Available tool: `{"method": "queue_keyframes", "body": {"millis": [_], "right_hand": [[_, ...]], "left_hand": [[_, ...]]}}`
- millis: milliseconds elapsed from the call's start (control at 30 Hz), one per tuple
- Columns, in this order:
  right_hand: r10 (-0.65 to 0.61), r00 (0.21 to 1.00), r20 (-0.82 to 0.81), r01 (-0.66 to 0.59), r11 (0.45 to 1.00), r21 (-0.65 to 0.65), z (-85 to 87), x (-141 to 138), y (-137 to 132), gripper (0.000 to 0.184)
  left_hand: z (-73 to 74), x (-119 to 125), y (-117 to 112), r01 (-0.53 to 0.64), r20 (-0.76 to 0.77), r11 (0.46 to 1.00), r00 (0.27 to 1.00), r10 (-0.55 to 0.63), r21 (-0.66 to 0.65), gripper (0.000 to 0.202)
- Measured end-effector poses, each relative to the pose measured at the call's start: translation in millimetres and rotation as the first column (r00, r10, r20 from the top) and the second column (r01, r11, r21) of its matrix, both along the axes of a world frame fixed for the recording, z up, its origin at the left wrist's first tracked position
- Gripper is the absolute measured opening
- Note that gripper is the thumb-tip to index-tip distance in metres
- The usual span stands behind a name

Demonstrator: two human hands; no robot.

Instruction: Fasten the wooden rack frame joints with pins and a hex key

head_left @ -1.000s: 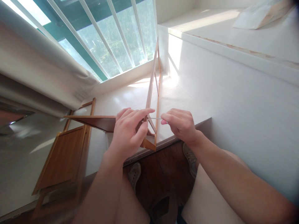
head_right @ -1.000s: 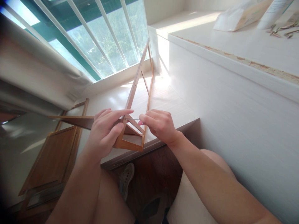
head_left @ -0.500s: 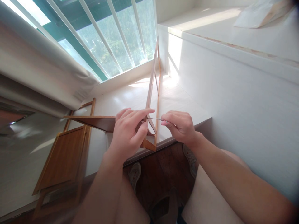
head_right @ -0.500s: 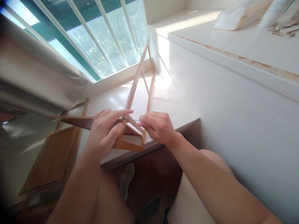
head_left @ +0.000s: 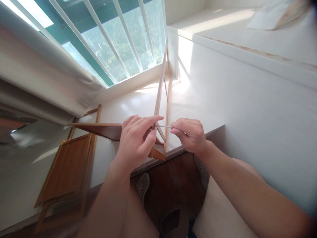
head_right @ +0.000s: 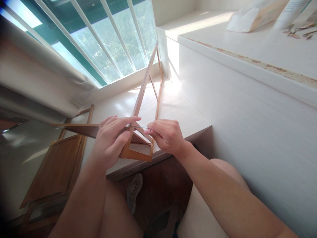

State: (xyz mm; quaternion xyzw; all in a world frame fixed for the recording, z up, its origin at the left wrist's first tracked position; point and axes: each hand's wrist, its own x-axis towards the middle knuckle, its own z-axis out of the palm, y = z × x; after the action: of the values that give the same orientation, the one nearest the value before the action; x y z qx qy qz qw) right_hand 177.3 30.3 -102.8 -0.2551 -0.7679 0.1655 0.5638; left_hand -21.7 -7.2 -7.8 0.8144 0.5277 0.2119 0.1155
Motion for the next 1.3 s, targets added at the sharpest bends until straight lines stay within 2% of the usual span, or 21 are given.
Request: {"method": "queue_keyframes", "body": {"millis": [700,1133,1300], "right_hand": [[-0.059,0.998,-0.023,0.058,0.997,-0.06,2.7,-5,-5,0.04],[-0.116,0.992,0.053,0.118,0.992,-0.042,7.1,-5,-11,0.03],[-0.132,0.99,0.044,0.131,0.991,0.013,8.3,-2,-8,0.027]], "left_hand": [[0.2,-1,-1,-0.005,-0.002,1.0,1.0,0.005,-0.004,0.04],[-0.4,0,0,-0.004,0.006,1.0,1.0,0.004,0.001,0.039],[-0.5,0,0,-0.001,0.004,1.0,1.0,0.002,-0.003,0.04]]}}
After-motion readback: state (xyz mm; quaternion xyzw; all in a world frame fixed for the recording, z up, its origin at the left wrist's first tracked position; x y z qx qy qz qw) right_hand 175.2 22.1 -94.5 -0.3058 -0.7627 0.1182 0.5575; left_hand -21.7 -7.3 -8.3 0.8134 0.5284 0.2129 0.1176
